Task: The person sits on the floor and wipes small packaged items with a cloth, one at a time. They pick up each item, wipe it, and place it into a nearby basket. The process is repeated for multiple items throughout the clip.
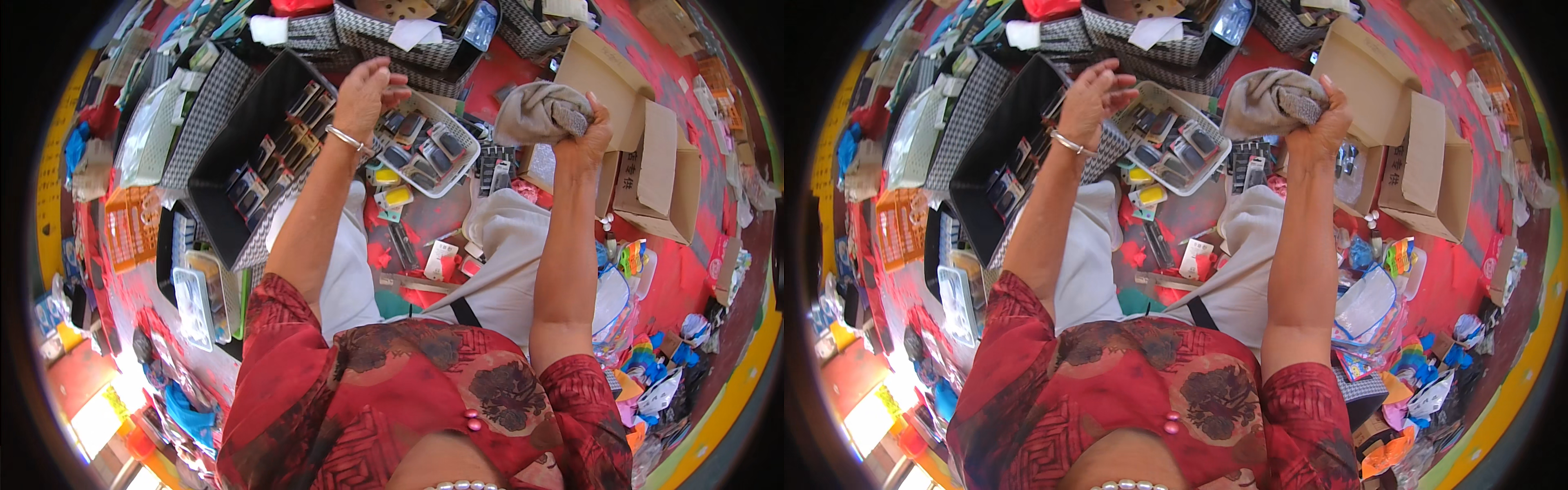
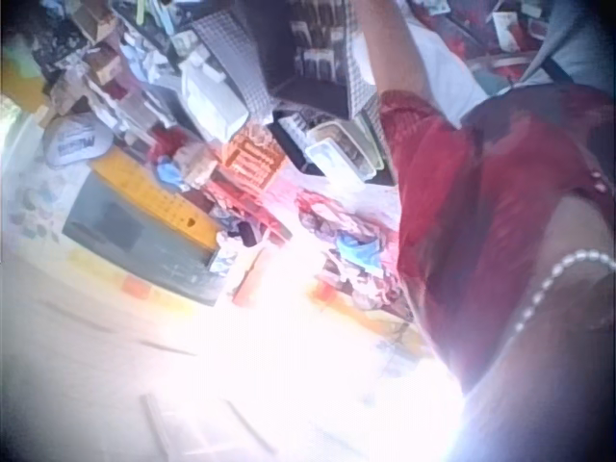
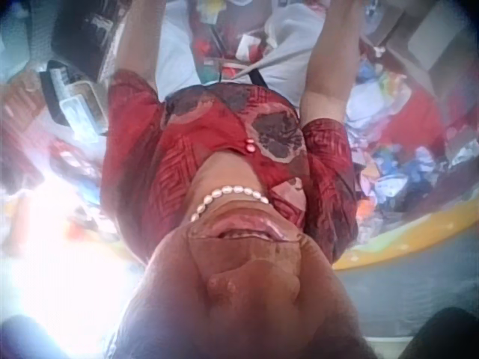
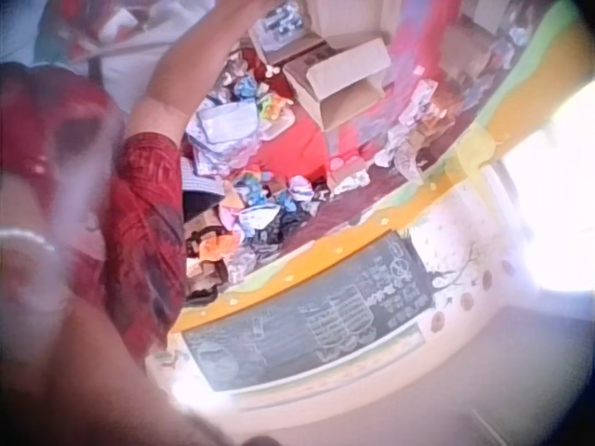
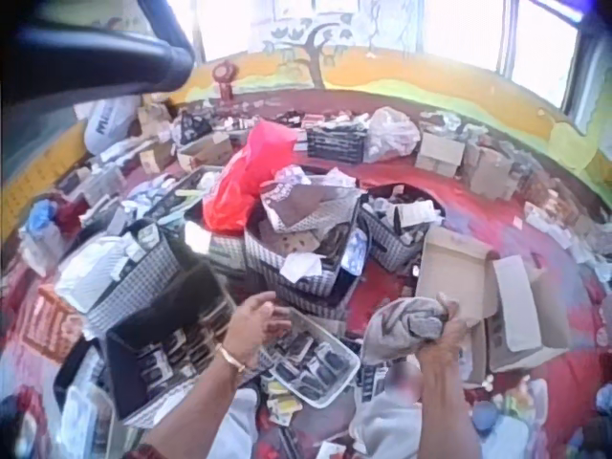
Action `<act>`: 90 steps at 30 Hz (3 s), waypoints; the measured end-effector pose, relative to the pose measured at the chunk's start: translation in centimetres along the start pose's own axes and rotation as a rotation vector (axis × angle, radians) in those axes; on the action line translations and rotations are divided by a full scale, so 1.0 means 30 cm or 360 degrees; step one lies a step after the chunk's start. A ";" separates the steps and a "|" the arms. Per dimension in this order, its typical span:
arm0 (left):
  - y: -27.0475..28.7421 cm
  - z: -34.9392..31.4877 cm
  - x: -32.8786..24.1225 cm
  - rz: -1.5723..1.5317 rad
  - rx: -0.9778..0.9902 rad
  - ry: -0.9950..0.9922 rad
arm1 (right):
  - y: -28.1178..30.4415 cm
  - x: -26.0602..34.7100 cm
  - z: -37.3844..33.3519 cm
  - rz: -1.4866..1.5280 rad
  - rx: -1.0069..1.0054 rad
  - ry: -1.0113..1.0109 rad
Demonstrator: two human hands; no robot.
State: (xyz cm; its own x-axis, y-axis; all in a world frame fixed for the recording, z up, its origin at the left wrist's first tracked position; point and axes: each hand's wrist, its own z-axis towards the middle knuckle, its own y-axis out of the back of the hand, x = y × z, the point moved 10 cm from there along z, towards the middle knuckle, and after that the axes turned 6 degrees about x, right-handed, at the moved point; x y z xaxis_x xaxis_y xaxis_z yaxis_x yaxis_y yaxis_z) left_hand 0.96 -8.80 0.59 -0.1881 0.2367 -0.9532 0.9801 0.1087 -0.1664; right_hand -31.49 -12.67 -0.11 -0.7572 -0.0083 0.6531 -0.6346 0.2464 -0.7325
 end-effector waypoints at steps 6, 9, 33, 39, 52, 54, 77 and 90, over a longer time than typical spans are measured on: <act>0.014 0.124 0.219 -0.0798 -0.0064 0.0440 | 0.046 -0.147 0.028 -0.0885 -0.0053 -0.0225; 0.026 0.154 0.159 -0.0815 -0.0093 0.0184 | -0.024 -0.323 0.012 -0.1859 0.0403 -0.0208; -0.082 0.021 0.173 -0.0884 0.0113 0.0593 | 0.150 -1.003 -0.009 -0.2924 0.1357 0.0097; -0.007 0.074 0.148 -0.1008 0.0150 0.0382 | 0.101 -0.713 0.131 -0.1710 0.0715 -0.0818; -0.284 -0.093 0.119 -0.1048 0.1262 0.0830 | -0.225 -0.312 -0.123 -0.0835 0.0375 -0.0788; -0.262 -0.080 0.128 -0.1047 0.1088 0.0777 | -0.234 -0.333 -0.111 -0.0939 0.0443 -0.0768; -0.130 -0.043 0.072 -0.0679 0.0802 0.0639 | -0.412 -0.290 -0.166 -0.2191 0.0429 0.0221; -0.252 -0.023 0.143 -0.1385 0.0892 0.0770 | -0.631 -0.162 -0.296 -0.2023 0.0871 0.1245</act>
State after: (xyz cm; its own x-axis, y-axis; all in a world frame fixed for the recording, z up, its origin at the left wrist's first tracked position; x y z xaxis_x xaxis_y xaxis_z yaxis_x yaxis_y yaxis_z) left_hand -7.31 -7.93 -2.07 -0.7033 0.6524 -0.2824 0.3731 0.0006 -0.9278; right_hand -14.42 -8.68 12.27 0.4402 0.5933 0.6739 -0.8718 0.1028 0.4789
